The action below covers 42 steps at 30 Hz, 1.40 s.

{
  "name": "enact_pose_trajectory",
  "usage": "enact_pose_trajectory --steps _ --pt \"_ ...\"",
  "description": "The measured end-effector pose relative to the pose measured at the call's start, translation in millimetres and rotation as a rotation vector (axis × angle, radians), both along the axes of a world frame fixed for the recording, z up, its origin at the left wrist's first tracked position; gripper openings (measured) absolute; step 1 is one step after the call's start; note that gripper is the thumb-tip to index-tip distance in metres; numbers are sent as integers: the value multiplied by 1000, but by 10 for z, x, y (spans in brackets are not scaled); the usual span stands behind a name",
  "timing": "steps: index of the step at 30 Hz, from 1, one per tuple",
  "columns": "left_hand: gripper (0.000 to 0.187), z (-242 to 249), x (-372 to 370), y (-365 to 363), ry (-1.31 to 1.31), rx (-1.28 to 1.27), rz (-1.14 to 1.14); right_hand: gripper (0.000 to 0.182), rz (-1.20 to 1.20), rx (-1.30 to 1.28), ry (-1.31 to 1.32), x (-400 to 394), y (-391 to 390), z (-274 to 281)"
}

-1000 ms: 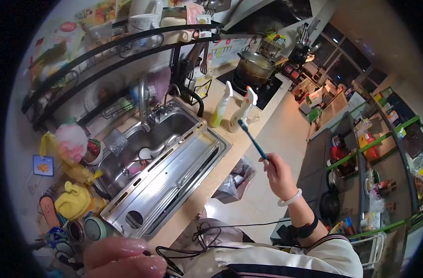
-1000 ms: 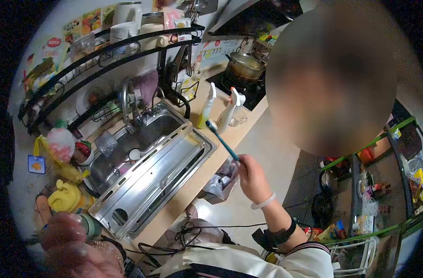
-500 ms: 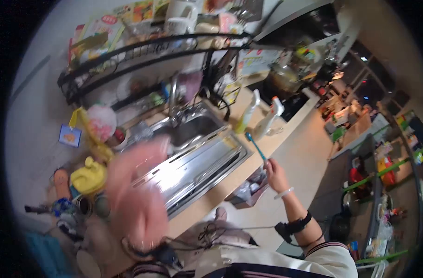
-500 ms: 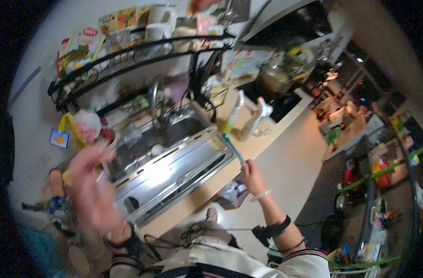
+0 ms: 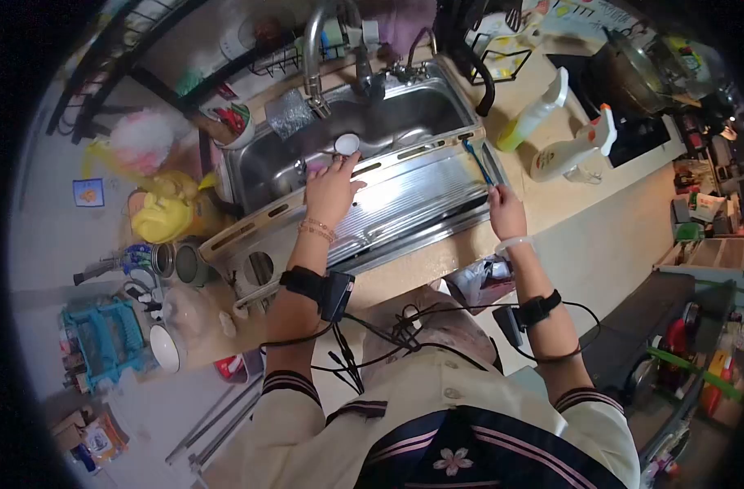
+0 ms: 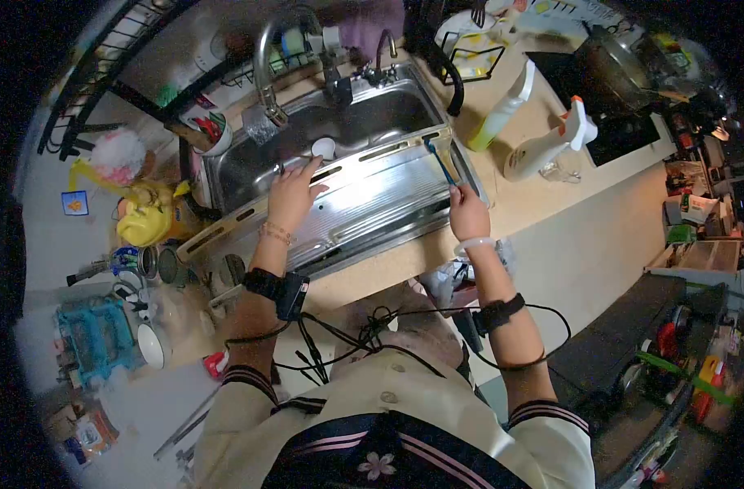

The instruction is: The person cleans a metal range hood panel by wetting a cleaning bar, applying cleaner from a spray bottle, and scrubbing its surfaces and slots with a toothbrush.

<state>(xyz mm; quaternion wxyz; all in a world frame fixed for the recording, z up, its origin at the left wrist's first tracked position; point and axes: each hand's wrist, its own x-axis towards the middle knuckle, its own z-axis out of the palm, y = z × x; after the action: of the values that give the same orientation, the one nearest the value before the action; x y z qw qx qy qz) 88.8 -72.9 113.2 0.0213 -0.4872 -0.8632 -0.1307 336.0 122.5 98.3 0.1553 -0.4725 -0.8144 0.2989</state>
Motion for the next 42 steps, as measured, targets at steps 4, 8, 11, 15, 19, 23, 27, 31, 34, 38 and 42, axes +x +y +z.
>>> enact_pose_trajectory --steps 4,8,11,15,19,23,27,31,34,38,42 --pt "43 8 20 52 -10 46 16 31 -67 26 1 -303 87 -123" --pt "39 -27 -2 62 23 109 -1 29 -4 65 -72 -347 -147 -187" --pt "38 -44 4 46 -9 84 -9 30 -162 -5 -112 -306 34 -257" --pt "37 -36 -15 65 -3 70 -23 31 20 123 -156 -424 -337 -207" --pt "39 -36 -22 55 8 54 -23 32 -35 42 -43 -459 -126 -253" --pt "38 -32 0 62 -7 54 -22 26 25 78 -120 -468 -253 -240" --pt "37 -73 -22 43 11 82 -32 28 123 69 -208 -519 -359 -215" --pt "37 -64 -21 58 13 98 -45 27 -15 16 -163 -471 -87 -207" --pt "38 -60 -64 47 18 63 -37 29 130 85 -220 -568 -335 -224" --pt "37 -69 -52 76 25 14 -10 32 -16 21 -211 -496 -50 -241" --pt "37 -43 -42 92 13 19 -9 35 116 103 -310 -523 -304 -242"
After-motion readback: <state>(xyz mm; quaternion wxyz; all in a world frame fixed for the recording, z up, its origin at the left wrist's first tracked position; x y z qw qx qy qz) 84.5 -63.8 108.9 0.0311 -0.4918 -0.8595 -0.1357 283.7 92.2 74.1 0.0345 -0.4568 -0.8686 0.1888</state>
